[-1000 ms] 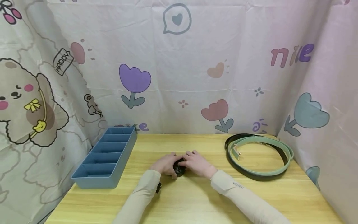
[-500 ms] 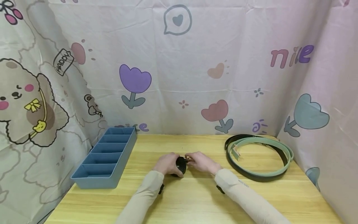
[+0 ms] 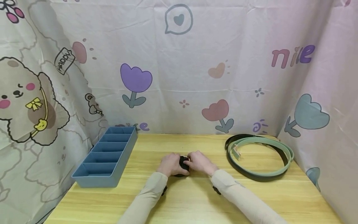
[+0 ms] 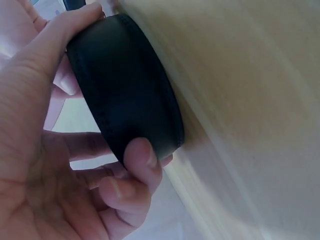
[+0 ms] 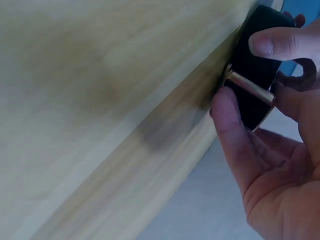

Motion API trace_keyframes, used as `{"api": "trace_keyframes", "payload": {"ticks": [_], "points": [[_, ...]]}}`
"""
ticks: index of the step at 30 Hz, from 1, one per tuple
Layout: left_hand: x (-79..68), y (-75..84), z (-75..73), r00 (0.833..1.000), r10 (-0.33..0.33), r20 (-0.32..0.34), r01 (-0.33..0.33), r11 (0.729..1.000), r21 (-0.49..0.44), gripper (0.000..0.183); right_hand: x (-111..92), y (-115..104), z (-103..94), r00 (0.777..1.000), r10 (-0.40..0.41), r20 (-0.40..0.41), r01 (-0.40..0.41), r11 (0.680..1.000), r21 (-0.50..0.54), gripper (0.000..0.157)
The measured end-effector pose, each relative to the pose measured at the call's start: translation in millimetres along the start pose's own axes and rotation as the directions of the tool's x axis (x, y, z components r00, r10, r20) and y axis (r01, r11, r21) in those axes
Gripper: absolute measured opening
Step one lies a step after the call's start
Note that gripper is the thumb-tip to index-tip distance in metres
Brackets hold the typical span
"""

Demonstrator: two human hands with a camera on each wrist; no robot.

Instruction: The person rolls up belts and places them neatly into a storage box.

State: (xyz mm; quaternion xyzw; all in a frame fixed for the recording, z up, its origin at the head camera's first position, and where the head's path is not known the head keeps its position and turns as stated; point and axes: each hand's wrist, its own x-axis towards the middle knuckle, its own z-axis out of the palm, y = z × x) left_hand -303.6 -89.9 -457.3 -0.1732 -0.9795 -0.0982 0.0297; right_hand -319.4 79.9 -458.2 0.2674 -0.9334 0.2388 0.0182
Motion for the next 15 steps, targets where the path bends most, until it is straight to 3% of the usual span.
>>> {"api": "trace_keyframes", "payload": {"ticks": [6,13,15], "points": [[-3.6,-0.3,1.6,1.0,0.021,-0.022,-0.021,1.0,-0.01,0.063,0,-7,6.4,0.995,0.096,0.013,-0.096,0.995,0.016,0.032],[-6.4,-2.2,3.5,0.998,0.053,-0.046,-0.053,0.998,-0.013,0.067,-3,-9,11.8,0.993,0.117,0.013,-0.117,0.991,0.058,0.034],[-6.8,-2.8,3.2,0.998,0.061,-0.024,-0.062,0.998,-0.032,0.071,-3,-11,11.8,0.991,0.134,0.014,-0.135,0.988,0.069,0.034]]}}
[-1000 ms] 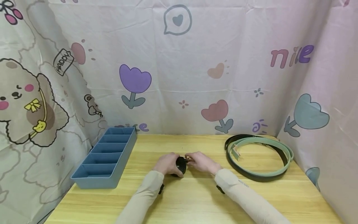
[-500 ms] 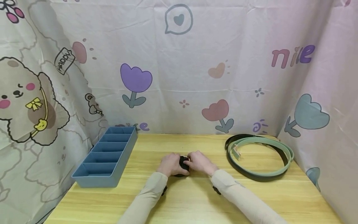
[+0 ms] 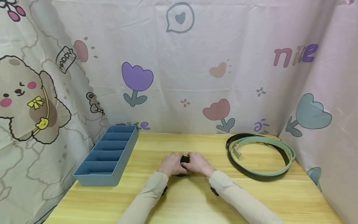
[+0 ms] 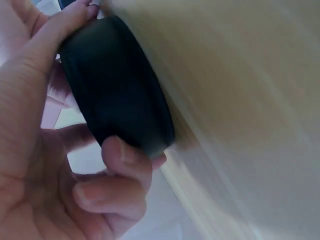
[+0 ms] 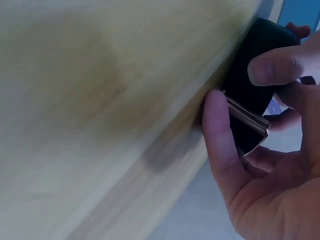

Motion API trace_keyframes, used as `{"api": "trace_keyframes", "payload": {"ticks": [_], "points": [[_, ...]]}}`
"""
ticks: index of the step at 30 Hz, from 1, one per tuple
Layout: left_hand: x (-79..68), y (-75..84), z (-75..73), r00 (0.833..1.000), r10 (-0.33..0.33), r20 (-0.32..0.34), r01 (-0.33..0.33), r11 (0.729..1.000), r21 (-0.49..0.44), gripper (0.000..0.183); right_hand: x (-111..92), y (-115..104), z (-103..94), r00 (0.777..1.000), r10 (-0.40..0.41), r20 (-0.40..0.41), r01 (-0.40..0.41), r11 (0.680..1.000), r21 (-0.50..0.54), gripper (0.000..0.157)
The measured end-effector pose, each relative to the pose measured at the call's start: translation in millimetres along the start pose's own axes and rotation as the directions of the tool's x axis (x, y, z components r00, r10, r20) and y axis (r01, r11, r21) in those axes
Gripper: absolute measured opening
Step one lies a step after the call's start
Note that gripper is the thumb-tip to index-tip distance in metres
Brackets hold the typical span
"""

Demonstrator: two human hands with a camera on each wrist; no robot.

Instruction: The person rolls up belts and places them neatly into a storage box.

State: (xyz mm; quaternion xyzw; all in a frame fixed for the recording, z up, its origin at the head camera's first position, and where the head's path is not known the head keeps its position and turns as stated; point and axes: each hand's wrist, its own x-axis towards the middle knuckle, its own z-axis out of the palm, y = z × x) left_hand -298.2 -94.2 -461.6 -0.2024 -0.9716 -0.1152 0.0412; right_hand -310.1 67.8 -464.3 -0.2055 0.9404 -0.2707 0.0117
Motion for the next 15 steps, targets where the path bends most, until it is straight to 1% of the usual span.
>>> {"api": "trace_keyframes", "payload": {"ticks": [2,3,6,8,11,13,15], "points": [[0.2,-0.8,-1.2,0.999,0.008,0.051,-0.007,1.0,-0.03,0.078,0,-1,0.0,1.0,0.023,0.001,-0.023,1.0,-0.004,0.035],[-0.1,-1.4,-2.4,0.996,0.007,0.09,-0.002,0.999,-0.045,0.082,1,-1,0.1,0.999,0.032,0.002,-0.032,0.999,-0.009,0.036],[-0.6,-4.3,-6.0,0.982,0.005,0.19,0.012,0.996,-0.093,0.095,2,-2,1.0,0.998,0.056,0.001,-0.056,0.998,-0.025,0.044],[-1.3,-6.1,-8.6,0.974,0.006,0.228,0.021,0.993,-0.115,0.099,3,-1,1.9,0.998,0.069,-0.004,-0.069,0.997,-0.033,0.048],[-2.3,-7.7,-10.8,0.971,0.005,0.237,0.024,0.992,-0.12,0.102,3,1,3.2,0.997,0.081,-0.017,-0.082,0.996,-0.024,0.044],[-2.3,-8.1,-10.6,0.974,0.004,0.226,0.022,0.993,-0.113,0.104,2,3,3.9,0.996,0.078,-0.03,-0.079,0.997,-0.013,0.036],[-1.7,-8.1,-9.5,0.979,-0.004,0.204,0.027,0.994,-0.108,0.112,1,5,3.6,0.997,0.071,-0.04,-0.071,0.997,0.021,0.033]]}}
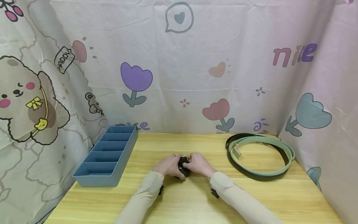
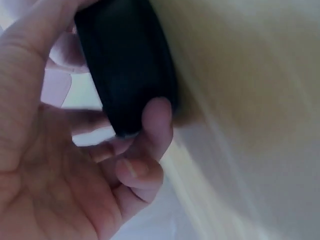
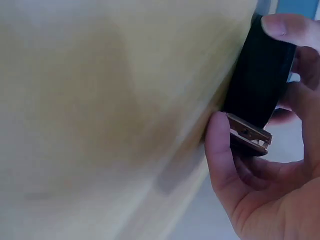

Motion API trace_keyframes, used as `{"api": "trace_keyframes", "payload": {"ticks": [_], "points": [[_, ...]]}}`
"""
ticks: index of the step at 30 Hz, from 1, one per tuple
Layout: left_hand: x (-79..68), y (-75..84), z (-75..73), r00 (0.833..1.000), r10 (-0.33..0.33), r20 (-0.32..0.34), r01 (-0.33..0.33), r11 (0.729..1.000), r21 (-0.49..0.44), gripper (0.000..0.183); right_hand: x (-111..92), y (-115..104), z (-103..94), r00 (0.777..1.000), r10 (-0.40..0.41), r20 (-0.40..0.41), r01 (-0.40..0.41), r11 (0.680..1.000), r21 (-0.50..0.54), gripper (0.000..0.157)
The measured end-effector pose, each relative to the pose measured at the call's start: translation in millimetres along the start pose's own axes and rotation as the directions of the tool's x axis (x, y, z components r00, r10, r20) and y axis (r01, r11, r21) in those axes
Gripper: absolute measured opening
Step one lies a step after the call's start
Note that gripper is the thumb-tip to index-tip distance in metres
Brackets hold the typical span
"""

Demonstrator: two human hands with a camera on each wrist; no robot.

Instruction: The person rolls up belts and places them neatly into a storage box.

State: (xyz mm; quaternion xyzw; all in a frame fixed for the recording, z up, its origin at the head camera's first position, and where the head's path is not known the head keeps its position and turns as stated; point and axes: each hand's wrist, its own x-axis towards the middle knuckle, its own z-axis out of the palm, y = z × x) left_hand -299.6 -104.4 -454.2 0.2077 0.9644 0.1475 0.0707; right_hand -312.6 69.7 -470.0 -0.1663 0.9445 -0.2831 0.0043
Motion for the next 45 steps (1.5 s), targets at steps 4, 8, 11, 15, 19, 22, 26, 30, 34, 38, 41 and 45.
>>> {"api": "trace_keyframes", "payload": {"ticks": [4,8,11,15,19,22,26,30,34,38,41,45], "points": [[1.5,0.4,1.8,1.0,-0.014,-0.019,0.014,1.0,-0.015,0.115,-5,3,-2.4,1.0,-0.003,0.025,0.001,0.996,0.095,0.032],[2.2,2.3,2.4,1.0,-0.016,-0.022,0.016,1.0,-0.017,0.102,-10,3,-5.2,0.996,0.016,0.087,-0.033,0.98,0.196,0.035],[1.2,4.5,2.1,0.999,-0.029,-0.028,0.028,1.0,-0.013,0.104,-13,2,-5.9,0.995,0.017,0.101,-0.042,0.967,0.25,0.045],[0.1,6.5,2.6,0.997,-0.03,-0.071,0.028,0.999,-0.035,0.102,-15,1,-4.2,0.996,0.021,0.086,-0.049,0.943,0.33,0.054],[1.5,8.8,6.0,0.989,-0.035,-0.141,0.023,0.996,-0.082,0.098,-15,7,0.3,0.991,0.051,0.125,-0.111,0.838,0.535,0.061],[3.1,11.4,9.5,0.984,-0.047,-0.175,0.026,0.992,-0.123,0.105,-15,10,3.0,0.994,0.061,0.091,-0.103,0.796,0.597,0.063],[4.7,12.6,9.5,0.981,-0.04,-0.191,0.01,0.988,-0.154,0.109,-13,11,2.5,0.999,0.026,-0.033,-0.004,0.85,0.526,0.062],[4.2,10.8,-1.7,0.971,-0.004,-0.237,-0.036,0.985,-0.166,0.092,-10,8,-5.1,0.994,-0.048,-0.098,0.085,0.9,0.427,0.06],[2.2,8.8,-15.3,0.948,0.005,-0.318,-0.052,0.989,-0.138,0.068,-10,3,-14.5,0.975,-0.175,-0.135,0.205,0.947,0.247,0.055],[-0.1,7.0,-20.0,0.938,0.089,-0.336,-0.1,0.995,-0.017,0.072,-12,-2,-20.2,0.933,-0.338,-0.125,0.337,0.941,-0.023,0.054],[2.0,5.9,-21.6,0.93,0.208,-0.304,-0.183,0.977,0.109,0.072,-15,-7,-21.6,0.875,-0.473,-0.101,0.437,0.863,-0.252,0.045],[7.1,3.4,-24.6,0.934,0.264,-0.239,-0.24,0.963,0.126,0.041,-19,-12,-20.9,0.801,-0.593,-0.088,0.519,0.759,-0.392,0.037]]}}
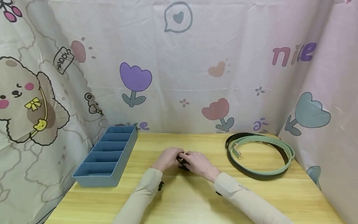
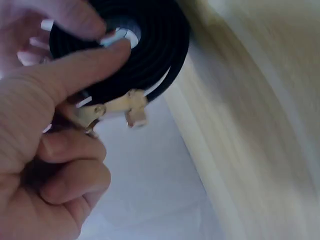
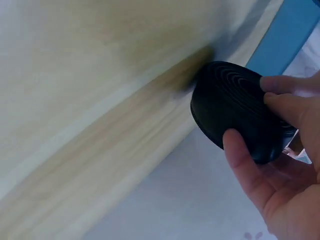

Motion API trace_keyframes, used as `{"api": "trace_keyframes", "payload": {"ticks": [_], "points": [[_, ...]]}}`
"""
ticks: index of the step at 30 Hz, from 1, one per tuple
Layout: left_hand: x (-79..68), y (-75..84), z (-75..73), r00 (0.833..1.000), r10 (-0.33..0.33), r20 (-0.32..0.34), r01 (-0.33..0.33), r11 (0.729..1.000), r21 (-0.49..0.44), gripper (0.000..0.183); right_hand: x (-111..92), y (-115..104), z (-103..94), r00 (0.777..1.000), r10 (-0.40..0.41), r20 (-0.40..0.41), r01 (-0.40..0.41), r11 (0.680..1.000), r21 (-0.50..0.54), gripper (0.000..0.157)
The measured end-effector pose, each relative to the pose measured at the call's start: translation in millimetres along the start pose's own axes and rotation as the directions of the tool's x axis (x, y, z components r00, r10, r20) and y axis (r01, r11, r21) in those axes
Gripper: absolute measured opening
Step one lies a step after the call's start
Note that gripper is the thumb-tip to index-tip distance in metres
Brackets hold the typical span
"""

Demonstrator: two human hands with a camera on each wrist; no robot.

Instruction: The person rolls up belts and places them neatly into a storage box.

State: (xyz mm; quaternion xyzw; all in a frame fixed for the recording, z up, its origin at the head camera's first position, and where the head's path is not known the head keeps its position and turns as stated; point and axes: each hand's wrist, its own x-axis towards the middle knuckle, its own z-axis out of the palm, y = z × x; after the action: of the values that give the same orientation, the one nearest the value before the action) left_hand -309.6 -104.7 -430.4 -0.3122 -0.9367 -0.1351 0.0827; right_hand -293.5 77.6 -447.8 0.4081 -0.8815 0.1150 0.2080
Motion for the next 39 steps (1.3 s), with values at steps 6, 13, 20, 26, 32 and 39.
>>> {"api": "trace_keyframes", "payload": {"ticks": [6,13,20,26,32,39], "points": [[0.8,-7.8,-1.7,0.998,-0.03,0.056,0.037,0.991,-0.129,0.031,-3,3,2.6,0.987,0.153,0.053,-0.16,0.971,0.175,0.056],[-4.7,-14.8,1.2,0.994,-0.043,0.096,0.062,0.977,-0.203,0.03,-10,13,10.9,0.928,0.317,0.193,-0.371,0.819,0.437,0.032],[-6.4,-8.6,-0.6,0.996,0.027,0.087,-0.023,0.998,-0.055,0.044,-10,7,7.5,0.983,0.136,0.121,-0.161,0.958,0.235,0.029],[-10.4,-1.0,1.2,0.999,0.012,0.034,-0.013,0.999,0.032,0.03,0,-3,0.8,0.996,0.074,0.041,-0.074,0.997,0.003,0.025],[-14.0,-3.2,3.6,1.0,-0.027,0.007,0.027,1.0,0.009,0.021,3,-6,2.8,0.988,0.149,0.051,-0.152,0.987,0.057,0.021],[-18.0,-18.0,-3.4,0.998,-0.003,0.059,0.008,0.996,-0.09,0.022,4,-6,3.9,0.979,0.197,0.054,-0.203,0.966,0.162,0.026]]}}
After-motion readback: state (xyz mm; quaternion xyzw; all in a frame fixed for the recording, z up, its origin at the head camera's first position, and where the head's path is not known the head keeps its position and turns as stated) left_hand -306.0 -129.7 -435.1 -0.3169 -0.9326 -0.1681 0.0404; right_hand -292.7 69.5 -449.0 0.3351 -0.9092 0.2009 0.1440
